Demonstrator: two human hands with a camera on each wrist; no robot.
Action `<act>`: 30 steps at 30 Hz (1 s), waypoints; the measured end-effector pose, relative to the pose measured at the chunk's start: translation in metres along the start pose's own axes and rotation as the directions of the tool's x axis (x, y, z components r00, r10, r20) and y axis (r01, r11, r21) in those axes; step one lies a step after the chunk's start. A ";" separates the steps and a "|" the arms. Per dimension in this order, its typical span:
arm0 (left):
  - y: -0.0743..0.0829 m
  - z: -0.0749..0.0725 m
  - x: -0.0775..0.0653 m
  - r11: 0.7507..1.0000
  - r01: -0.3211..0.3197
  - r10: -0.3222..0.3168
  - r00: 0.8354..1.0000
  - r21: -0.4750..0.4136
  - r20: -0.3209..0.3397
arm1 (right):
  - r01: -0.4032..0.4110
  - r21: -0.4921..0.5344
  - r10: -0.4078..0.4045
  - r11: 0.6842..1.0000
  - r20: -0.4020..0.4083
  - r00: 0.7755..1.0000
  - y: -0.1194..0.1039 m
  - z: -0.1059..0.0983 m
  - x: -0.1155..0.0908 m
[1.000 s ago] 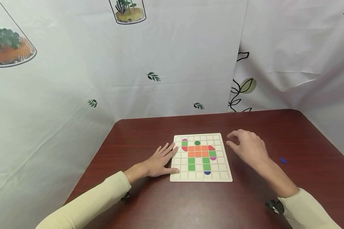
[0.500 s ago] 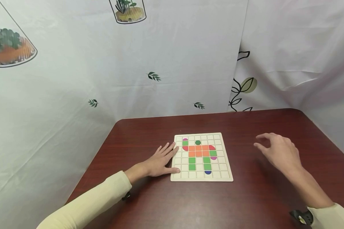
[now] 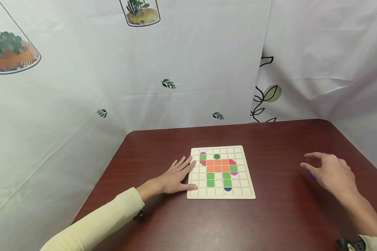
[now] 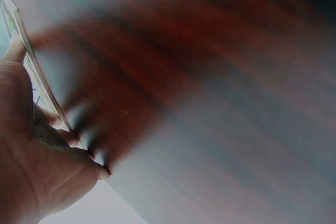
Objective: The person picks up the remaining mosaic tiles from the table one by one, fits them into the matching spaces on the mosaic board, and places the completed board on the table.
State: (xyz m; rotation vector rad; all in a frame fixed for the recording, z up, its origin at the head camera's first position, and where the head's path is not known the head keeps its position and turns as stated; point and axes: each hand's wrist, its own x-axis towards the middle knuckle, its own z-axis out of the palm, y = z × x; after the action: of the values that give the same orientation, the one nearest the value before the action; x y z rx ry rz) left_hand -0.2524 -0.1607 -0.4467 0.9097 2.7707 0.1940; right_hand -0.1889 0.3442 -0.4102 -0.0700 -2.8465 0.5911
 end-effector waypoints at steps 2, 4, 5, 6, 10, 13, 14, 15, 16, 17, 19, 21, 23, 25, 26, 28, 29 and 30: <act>0.000 0.000 0.000 1.000 0.000 0.000 1.000 -0.002 0.001 | -0.014 -0.006 0.014 1.000 0.010 1.000 0.009 -0.001 -0.001; 0.000 -0.001 0.000 1.000 0.000 0.000 1.000 -0.005 0.002 | -0.020 -0.005 0.020 1.000 0.026 0.999 0.016 0.000 -0.003; 0.000 0.000 0.000 1.000 0.001 -0.001 1.000 -0.005 0.002 | -0.017 -0.002 0.017 1.000 0.034 0.999 0.019 0.000 -0.004; 0.001 -0.001 0.000 1.000 0.001 -0.001 1.000 -0.005 0.002 | -0.014 -0.001 0.014 1.000 0.038 0.999 0.022 0.001 -0.004; 0.001 0.000 0.000 1.000 0.003 -0.003 1.000 -0.007 0.004 | -0.011 -0.005 0.011 1.000 0.041 0.999 0.029 0.004 -0.005; 0.001 -0.001 0.000 1.000 0.004 -0.004 1.000 -0.007 0.006 | -0.011 -0.004 0.011 1.000 0.043 0.999 0.032 0.006 -0.006; 0.001 0.000 0.001 1.000 0.004 -0.004 1.000 -0.007 0.006 | -0.011 -0.001 0.011 1.000 0.043 0.999 0.033 0.006 -0.007; 0.001 0.000 0.001 1.000 0.004 -0.004 1.000 -0.008 0.006 | -0.010 0.002 0.010 1.000 0.044 0.999 0.034 0.007 -0.007; 0.001 0.000 0.001 1.000 0.004 -0.004 1.000 -0.007 0.006 | -0.010 0.004 0.009 1.000 0.045 0.999 0.034 0.007 -0.007; 0.000 0.000 0.001 1.000 0.003 -0.003 1.000 -0.007 0.007 | -0.010 0.005 0.010 1.000 0.047 0.999 0.035 0.008 -0.007; 0.000 0.000 0.001 1.000 0.002 -0.002 1.000 -0.008 0.007 | -0.013 0.006 0.013 1.000 0.048 0.999 0.037 0.008 -0.007; 0.000 0.000 0.001 1.000 0.002 -0.001 1.000 -0.008 0.006 | -0.015 0.009 0.014 1.000 0.052 0.999 0.038 0.009 -0.007; 0.000 0.000 0.001 1.000 0.001 -0.001 1.000 -0.007 0.005 | -0.020 0.011 0.020 1.000 0.060 0.998 0.039 0.010 -0.007; -0.001 0.001 0.001 1.000 0.000 0.000 1.000 -0.006 0.003 | -0.025 0.012 0.024 1.000 0.063 0.998 0.040 0.011 -0.006; -0.001 0.001 0.001 1.000 0.000 0.000 1.000 -0.007 0.001 | -0.025 0.011 0.024 1.000 0.064 0.998 0.040 0.012 -0.006; -0.001 0.001 0.002 1.000 -0.002 0.002 1.000 -0.006 -0.001 | -0.034 0.008 0.033 0.999 0.065 0.997 0.040 0.013 -0.006; -0.002 0.002 0.002 1.000 -0.003 0.003 1.000 -0.006 -0.001 | -0.038 0.007 0.037 0.999 0.065 0.997 0.039 0.013 -0.005; -0.002 0.002 0.002 1.000 -0.003 0.003 1.000 -0.006 -0.002 | -0.044 0.006 0.044 0.999 0.065 0.997 0.039 0.014 -0.005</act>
State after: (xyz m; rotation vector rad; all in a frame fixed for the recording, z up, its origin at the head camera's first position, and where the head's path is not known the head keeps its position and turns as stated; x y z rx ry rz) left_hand -0.2541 -0.1609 -0.4491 0.9131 2.7695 0.2038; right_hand -0.1872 0.3738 -0.4391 -0.1143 -2.9126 0.6235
